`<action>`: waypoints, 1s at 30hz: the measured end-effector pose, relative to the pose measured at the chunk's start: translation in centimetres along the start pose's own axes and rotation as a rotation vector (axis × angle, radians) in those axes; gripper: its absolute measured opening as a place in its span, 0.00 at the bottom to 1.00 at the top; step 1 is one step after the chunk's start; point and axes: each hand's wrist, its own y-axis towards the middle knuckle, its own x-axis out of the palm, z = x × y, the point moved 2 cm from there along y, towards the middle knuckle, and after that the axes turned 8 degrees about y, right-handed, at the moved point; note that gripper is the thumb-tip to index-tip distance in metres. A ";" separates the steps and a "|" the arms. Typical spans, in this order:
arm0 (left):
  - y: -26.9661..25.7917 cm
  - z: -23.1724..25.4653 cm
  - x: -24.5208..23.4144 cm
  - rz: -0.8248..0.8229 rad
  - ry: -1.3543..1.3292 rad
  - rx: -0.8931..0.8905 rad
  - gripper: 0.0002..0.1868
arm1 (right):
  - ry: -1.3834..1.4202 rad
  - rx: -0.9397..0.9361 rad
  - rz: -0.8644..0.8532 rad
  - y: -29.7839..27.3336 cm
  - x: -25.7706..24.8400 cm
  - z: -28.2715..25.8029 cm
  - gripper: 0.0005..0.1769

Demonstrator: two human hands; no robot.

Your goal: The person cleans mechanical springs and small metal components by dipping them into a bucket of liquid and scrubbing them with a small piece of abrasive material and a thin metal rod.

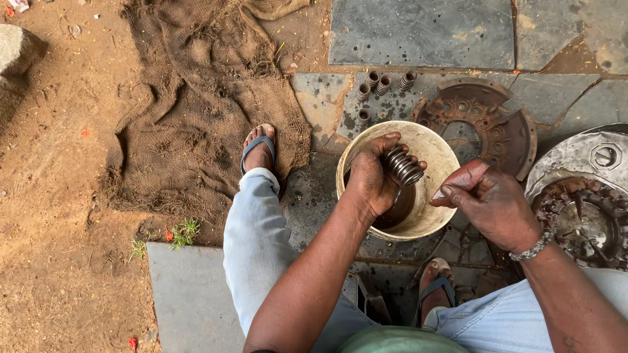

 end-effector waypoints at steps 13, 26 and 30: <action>0.1 -1.4 0.4 0.074 -0.054 -0.020 0.12 | -0.478 -0.313 0.103 -0.6 3.2 -1.5 0.09; -2.0 -1.3 2.7 -0.133 0.011 0.154 0.07 | -0.131 -0.070 -0.008 -1.2 3.8 2.0 0.05; -3.0 0.3 2.2 -0.239 0.003 0.150 0.18 | -0.403 0.026 0.098 0.4 1.6 0.6 0.05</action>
